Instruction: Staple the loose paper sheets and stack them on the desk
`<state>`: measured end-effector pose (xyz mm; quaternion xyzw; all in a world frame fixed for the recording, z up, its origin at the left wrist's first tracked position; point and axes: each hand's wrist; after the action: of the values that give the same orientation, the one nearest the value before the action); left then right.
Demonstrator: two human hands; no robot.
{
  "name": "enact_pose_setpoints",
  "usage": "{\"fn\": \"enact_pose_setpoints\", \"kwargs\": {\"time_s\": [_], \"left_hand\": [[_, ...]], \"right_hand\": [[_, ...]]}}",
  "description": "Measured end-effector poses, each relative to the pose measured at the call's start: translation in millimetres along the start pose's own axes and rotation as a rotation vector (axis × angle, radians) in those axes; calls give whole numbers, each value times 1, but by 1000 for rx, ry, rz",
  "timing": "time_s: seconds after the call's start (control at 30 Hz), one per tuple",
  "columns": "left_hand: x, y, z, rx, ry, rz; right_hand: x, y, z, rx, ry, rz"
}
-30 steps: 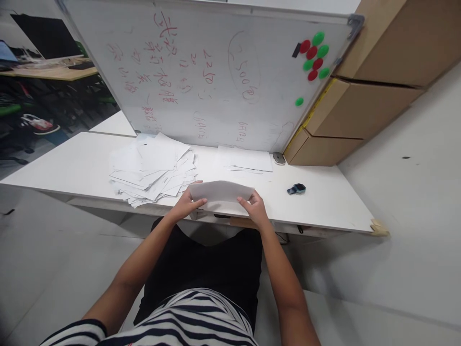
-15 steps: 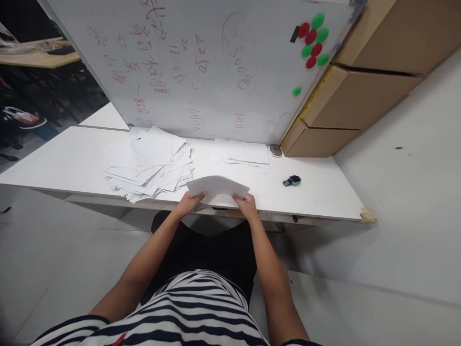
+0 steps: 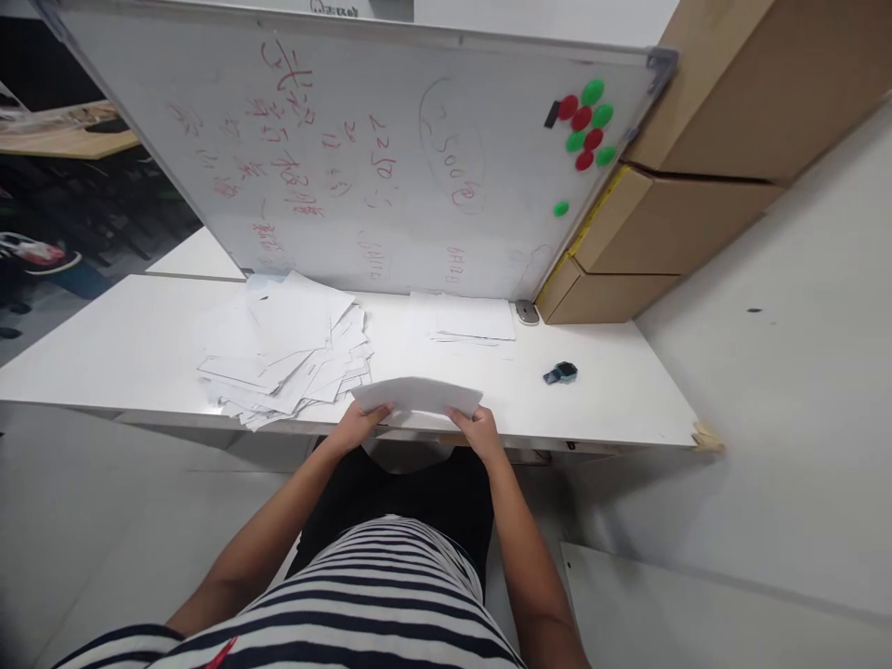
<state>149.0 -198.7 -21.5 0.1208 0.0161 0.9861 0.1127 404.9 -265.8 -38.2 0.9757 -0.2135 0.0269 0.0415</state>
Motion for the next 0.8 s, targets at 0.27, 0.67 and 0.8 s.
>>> {"fn": "enact_pose_setpoints", "kwargs": {"time_s": [0.27, 0.67, 0.8], "left_hand": [[8, 12, 15, 33, -8, 46], [-11, 2, -1, -52, -58, 142], [-16, 5, -2, -38, -94, 123]], "right_hand": [[-11, 16, -13, 52, 84, 94], [-28, 18, -5, -22, 138, 224], [-31, 22, -5, -15, 184, 242]]}}
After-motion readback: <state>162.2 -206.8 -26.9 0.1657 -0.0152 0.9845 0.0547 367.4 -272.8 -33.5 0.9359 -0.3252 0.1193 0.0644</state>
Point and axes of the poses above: each hand's wrist, its own y-axis away from the middle knuckle, its own x-axis out of the back of the hand, z = x × y, and after that the axes turned 10 degrees about z, right-handed
